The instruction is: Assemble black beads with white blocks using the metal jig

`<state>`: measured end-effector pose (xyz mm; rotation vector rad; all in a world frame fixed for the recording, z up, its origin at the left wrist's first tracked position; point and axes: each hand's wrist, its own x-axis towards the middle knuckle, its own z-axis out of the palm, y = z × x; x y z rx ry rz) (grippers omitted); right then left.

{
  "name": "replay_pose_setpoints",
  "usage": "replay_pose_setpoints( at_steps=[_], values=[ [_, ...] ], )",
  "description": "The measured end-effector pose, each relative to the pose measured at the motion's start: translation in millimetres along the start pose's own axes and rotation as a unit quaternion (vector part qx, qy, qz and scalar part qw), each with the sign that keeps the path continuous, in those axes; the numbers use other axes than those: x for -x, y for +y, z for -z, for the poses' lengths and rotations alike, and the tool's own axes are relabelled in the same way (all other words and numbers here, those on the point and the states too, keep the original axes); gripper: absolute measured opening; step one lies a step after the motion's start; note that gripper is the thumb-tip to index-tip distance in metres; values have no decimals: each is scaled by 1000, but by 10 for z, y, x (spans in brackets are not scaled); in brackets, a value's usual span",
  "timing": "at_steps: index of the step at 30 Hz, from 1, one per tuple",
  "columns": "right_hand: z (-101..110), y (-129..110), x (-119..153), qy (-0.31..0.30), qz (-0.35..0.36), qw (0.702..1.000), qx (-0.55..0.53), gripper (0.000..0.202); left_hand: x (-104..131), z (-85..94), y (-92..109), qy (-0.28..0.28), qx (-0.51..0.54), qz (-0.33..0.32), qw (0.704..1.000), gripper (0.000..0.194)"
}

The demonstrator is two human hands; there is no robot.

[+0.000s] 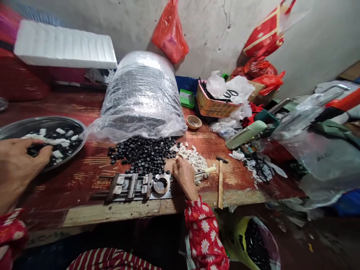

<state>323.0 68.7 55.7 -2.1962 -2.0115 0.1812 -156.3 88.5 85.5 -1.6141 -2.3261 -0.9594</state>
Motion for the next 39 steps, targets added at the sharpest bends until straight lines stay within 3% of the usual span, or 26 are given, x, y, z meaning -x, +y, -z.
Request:
replay_pose_setpoints(
  at_steps=[3,6,10,13,18,24,29,34,39],
  values=[
    [29,-100,112,47,52,984,-165,21,108,-98,56,56,-38,8,998,47],
    [104,-317,256,47,108,948,-295,20,193,-201,55,72,-16,-39,996,41],
    [137,-716,379,2,153,926,-344,15,328,-268,75,125,30,-115,985,24],
    [45,-963,385,-23,188,928,-322,11,511,-264,197,150,48,-186,970,16],
    [-165,-1110,359,1,236,952,-194,5,894,-271,523,65,145,-272,949,12],
    [-226,-1076,399,49,273,945,-174,13,1162,-317,782,-44,255,-274,926,10],
    [-286,-1073,595,132,314,930,-139,22,1236,-305,824,-63,286,-279,915,12],
    [-432,-1085,866,250,345,888,-174,10,1301,-327,830,-60,306,-282,907,16],
    [-458,-1114,1003,277,309,892,-178,3,1350,-318,854,-69,315,-286,902,16]
  ],
)
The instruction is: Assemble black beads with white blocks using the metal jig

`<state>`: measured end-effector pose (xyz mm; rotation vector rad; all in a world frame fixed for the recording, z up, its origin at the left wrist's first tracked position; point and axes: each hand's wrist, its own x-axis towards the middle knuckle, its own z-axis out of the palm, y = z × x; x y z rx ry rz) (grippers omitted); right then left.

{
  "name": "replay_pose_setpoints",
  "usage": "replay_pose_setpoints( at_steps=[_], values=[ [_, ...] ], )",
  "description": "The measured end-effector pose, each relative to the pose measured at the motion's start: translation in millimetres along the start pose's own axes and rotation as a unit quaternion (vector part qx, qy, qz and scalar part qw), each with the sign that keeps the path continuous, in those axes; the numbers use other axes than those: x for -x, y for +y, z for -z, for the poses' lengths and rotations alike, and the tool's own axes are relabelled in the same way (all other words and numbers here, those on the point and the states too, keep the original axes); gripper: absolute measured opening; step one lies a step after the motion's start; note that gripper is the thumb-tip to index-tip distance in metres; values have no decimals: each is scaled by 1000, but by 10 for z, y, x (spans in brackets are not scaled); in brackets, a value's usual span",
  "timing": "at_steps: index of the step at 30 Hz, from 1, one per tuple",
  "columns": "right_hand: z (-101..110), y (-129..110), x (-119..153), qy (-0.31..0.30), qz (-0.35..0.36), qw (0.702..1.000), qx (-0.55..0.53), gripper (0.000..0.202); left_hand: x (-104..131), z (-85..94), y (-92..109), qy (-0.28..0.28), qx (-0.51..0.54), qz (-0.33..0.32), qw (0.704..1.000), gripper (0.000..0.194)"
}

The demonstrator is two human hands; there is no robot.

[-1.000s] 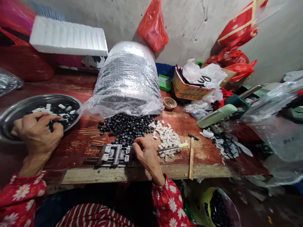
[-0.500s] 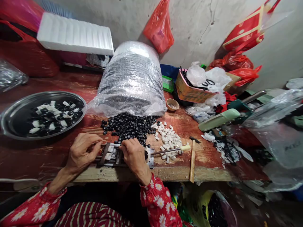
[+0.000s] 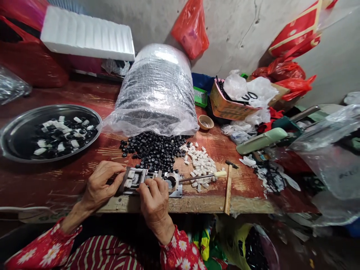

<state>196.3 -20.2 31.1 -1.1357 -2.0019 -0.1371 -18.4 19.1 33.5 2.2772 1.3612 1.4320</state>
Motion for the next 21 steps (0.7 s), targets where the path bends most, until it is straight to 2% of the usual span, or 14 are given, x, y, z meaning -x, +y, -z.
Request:
replay_pose_setpoints(
  at_steps=[6,10,14,18,21],
  values=[
    [26,-7,38,-18,-24,999,-31,3,5,7,-16,-8,-10,15,1000,12],
    [34,28,30,-30,-31,997,-61,5,-67,-37,-59,-33,-30,51,998,9],
    [50,44,-2,-41,-33,996,-75,8,-219,-84,-90,-88,-42,90,991,17],
    [51,36,2,-54,-38,995,-76,20,-380,-114,-94,-160,-56,135,976,24],
    [38,37,19,-62,-32,995,-74,14,-486,-136,-72,-225,-75,184,954,26]
  ],
)
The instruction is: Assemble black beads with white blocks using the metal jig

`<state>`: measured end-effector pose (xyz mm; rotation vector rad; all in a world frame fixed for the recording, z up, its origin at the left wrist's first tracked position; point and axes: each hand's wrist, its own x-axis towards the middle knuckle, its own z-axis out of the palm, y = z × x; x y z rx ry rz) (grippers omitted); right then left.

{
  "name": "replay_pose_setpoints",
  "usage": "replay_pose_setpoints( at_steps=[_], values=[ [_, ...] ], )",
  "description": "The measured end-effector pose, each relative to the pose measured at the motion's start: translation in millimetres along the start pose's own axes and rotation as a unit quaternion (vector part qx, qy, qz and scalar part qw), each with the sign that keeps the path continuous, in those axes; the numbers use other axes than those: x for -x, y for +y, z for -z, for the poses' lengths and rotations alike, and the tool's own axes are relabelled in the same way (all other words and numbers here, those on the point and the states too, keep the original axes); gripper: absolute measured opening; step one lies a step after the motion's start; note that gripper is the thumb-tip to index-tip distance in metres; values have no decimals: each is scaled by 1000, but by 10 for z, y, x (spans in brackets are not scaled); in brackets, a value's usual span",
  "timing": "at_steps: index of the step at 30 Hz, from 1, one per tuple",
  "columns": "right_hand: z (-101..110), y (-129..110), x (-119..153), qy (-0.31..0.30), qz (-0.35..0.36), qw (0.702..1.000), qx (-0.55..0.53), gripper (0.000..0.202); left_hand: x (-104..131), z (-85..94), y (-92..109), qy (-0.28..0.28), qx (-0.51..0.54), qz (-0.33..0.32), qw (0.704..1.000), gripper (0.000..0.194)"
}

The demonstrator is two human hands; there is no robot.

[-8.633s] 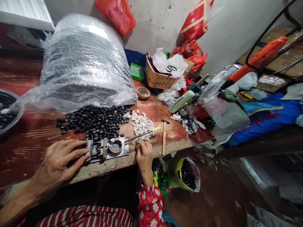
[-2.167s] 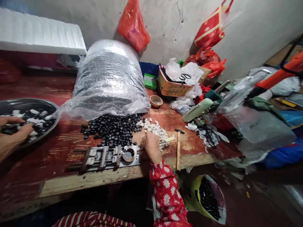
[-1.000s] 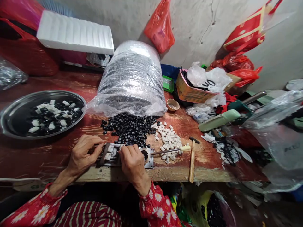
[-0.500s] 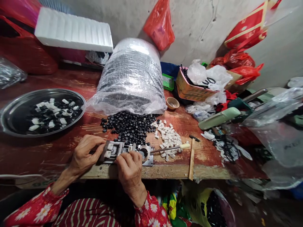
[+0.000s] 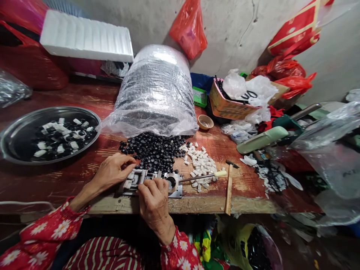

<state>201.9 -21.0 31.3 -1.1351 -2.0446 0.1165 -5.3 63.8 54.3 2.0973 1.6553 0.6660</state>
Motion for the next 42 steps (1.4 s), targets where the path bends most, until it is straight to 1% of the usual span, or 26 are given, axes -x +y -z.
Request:
replay_pose_setpoints(
  at_steps=[3,5,7,9,12,13,15,16,18,19,20,22,23,25,28,30,33,35,36,37,39,42],
  values=[
    [-12,5,1,-6,-7,1000,2,10,-79,2,62,-71,-46,49,995,28],
    [-11,-7,-7,-7,-18,1000,6,8,-129,-18,92,-97,-67,64,991,28],
    [4,-32,-16,-15,-29,999,11,6,-175,-52,109,-106,-75,70,989,25],
    [42,-48,-25,-38,-31,999,13,7,-217,-91,117,-113,-83,76,987,21],
    [164,29,-52,-77,-25,997,-21,13,-258,-133,117,-120,-87,75,986,19],
    [225,100,-70,-73,-30,996,-35,15,-261,-139,114,-121,-87,73,986,20],
    [373,319,-126,-35,-63,997,-30,15,-248,-140,100,-107,-81,64,989,25],
    [451,461,-165,-7,-93,996,-4,16,-233,-136,87,-91,-69,56,992,27],
    [594,776,-258,5,-160,982,96,15,-196,-129,51,-48,-27,33,998,29],
    [648,931,-310,-20,-192,969,152,15,-178,-129,27,-25,-2,21,999,29],
    [685,1072,-361,-59,-222,952,203,14,-163,-131,2,-6,20,9,1000,28],
    [711,1290,-448,-137,-261,917,270,13,-145,-143,-48,16,45,-5,999,25],
    [705,1360,-480,-162,-269,906,284,12,-141,-151,-71,20,50,-10,998,24],
    [673,1432,-511,-181,-269,902,286,15,-140,-165,-104,23,59,-14,998,22],
    [630,1419,-484,-185,-260,907,274,17,-137,-179,-125,22,81,-14,996,22],
    [619,1362,-440,-173,-254,919,246,17,-131,-184,-125,15,92,-8,996,23],
    [606,1201,-397,-124,-227,956,139,17,-125,-186,-110,3,88,9,996,24],
    [584,1042,-407,-93,-185,976,65,16,-126,-181,-92,2,74,22,997,23],
    [566,951,-425,-89,-158,983,37,15,-127,-178,-81,3,68,26,997,23],
    [546,858,-450,-93,-130,987,13,14,-127,-174,-71,2,65,29,997,23],
    [496,687,-513,-122,-75,989,-28,13,-122,-170,-52,0,68,29,997,22],
    [414,516,-611,-169,4,984,-49,22,-102,-176,-42,5,90,35,995,23]
  ],
)
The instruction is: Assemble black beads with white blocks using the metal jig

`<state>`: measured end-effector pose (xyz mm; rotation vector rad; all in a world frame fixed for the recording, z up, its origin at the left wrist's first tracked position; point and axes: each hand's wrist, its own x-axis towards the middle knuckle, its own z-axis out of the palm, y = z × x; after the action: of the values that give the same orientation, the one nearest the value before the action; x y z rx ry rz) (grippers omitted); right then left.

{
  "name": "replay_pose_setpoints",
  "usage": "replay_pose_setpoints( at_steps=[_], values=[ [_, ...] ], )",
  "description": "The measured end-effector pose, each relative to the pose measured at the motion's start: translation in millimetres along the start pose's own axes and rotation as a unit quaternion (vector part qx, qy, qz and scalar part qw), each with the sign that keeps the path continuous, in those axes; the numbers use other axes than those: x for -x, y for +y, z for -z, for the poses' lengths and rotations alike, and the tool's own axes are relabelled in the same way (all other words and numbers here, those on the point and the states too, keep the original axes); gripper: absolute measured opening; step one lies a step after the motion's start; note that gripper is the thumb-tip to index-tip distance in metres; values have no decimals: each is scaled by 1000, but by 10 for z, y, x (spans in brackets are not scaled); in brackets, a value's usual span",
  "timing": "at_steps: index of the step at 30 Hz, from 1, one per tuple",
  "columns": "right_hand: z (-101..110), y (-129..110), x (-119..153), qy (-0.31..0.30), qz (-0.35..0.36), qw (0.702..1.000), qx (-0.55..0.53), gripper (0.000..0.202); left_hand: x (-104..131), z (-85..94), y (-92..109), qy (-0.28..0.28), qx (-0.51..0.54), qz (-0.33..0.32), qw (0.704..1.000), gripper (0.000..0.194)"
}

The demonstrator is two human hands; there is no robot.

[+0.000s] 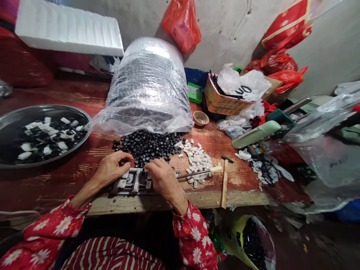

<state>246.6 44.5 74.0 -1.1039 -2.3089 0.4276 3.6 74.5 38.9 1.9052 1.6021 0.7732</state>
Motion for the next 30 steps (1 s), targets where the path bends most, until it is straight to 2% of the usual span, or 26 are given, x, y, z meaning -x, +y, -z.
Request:
replay_pose_setpoints(
  at_steps=[4,10,21,25,30],
  values=[
    [-66,-40,-133,-51,79,995,26,33,27,-24,-18,13,21,-5,1000,23],
    [-143,33,-263,-72,114,990,38,30,29,-67,-60,37,39,-32,998,23],
    [-201,58,-144,-39,99,994,6,34,67,-111,-121,70,73,-46,994,23],
    [-210,41,-117,-26,96,995,-12,23,63,-107,-127,68,69,-49,994,23],
    [-304,5,-83,-5,43,999,-7,15,70,-89,-120,75,70,-59,993,22]
  ],
)
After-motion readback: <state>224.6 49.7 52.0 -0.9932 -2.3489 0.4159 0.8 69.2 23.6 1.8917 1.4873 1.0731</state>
